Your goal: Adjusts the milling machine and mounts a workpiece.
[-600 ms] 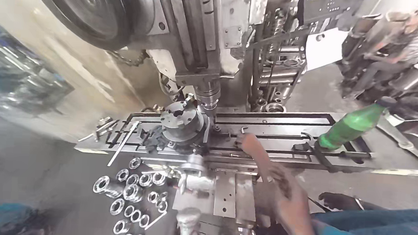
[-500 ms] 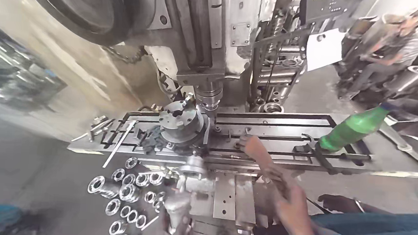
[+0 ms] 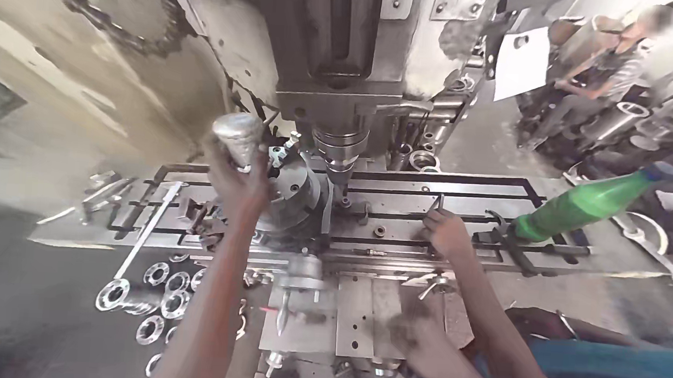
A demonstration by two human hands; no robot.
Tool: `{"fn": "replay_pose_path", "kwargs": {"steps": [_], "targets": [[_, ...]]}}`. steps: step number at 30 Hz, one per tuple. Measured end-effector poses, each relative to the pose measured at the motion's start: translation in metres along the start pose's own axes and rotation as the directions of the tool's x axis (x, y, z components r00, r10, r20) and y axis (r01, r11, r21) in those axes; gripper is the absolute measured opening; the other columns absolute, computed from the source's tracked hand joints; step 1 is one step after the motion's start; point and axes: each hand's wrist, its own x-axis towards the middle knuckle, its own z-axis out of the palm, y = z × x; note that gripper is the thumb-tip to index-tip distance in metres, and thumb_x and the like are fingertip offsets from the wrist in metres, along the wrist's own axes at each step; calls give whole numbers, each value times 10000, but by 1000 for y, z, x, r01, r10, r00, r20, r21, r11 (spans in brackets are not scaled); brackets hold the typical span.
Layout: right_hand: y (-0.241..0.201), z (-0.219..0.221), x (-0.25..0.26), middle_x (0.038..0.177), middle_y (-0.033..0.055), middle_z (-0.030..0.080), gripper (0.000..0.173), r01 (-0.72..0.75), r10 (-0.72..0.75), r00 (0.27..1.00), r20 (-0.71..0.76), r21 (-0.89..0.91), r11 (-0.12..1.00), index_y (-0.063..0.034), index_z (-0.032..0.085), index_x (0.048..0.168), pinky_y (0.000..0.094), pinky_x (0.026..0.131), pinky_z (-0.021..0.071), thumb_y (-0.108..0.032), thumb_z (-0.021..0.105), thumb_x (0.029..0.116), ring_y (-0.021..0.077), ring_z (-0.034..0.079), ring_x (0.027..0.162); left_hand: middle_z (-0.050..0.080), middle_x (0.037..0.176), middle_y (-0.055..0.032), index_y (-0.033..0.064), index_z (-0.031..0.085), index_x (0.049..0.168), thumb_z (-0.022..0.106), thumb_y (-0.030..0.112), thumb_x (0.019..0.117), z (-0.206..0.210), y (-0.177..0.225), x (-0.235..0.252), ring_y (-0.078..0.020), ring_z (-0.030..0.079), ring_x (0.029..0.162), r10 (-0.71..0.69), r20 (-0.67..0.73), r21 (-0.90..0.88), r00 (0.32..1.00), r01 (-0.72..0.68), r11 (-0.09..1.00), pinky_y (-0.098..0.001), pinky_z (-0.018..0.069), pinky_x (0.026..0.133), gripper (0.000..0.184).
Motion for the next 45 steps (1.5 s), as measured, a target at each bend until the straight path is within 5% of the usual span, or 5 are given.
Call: {"fn": "replay_pose_path", "kwargs": {"steps": [8, 15, 24, 31, 45], "targets": [[-204, -90, -28, 1298, 311, 621, 438, -601, 605, 721, 338, -131, 789, 97, 561, 1360, 476, 1027, 472, -61, 665, 965, 407, 635, 1152, 445, 1535, -178, -36, 254, 1569, 702, 445, 941, 14, -12, 1, -154, 488, 1383, -252, -16, 46, 968, 253, 966, -289, 422, 1152, 909], [211, 141, -152, 1406, 228, 592, 640, -473, 460, 879, 122, 121, 873, -76, 522, 1486, 541, 1093, 467, -354, 711, 941, 370, 604, 1261, 463, 1535, -150, -40, 315, 1548, 681, 524, 930, 12, -10, -4, -109, 463, 1401, -262, 45, 93, 964, 257, 962, -251, 384, 1167, 914], [242, 50, -46, 1463, 232, 545, 733, -630, 646, 641, -414, 196, 751, -33, 386, 1562, 580, 1091, 454, -296, 656, 934, 392, 555, 1322, 633, 1297, -92, 95, 335, 1544, 606, 567, 966, 12, -20, -14, -169, 694, 1013, -498, -42, -112, 866, 491, 864, -395, 616, 848, 793], [237, 3, -43, 1209, 136, 719, 339, -289, 429, 834, -347, 388, 875, -61, 667, 1309, 486, 940, 580, -178, 641, 992, 239, 709, 1059, 539, 1424, -167, -15, 313, 1534, 739, 378, 930, 21, 15, -25, -159, 574, 1277, -302, -164, -122, 939, 284, 951, -326, 497, 1077, 837], [179, -148, -21, 1145, 108, 602, 417, 247, 333, 422, -843, 460, 853, 97, 440, 1355, 317, 757, 612, -39, 528, 971, 114, 685, 901, 634, 1242, -133, 9, 349, 1487, 733, 379, 913, 20, -23, -23, -157, 698, 1011, -214, -265, -34, 940, 213, 976, -378, 620, 847, 784]]}}
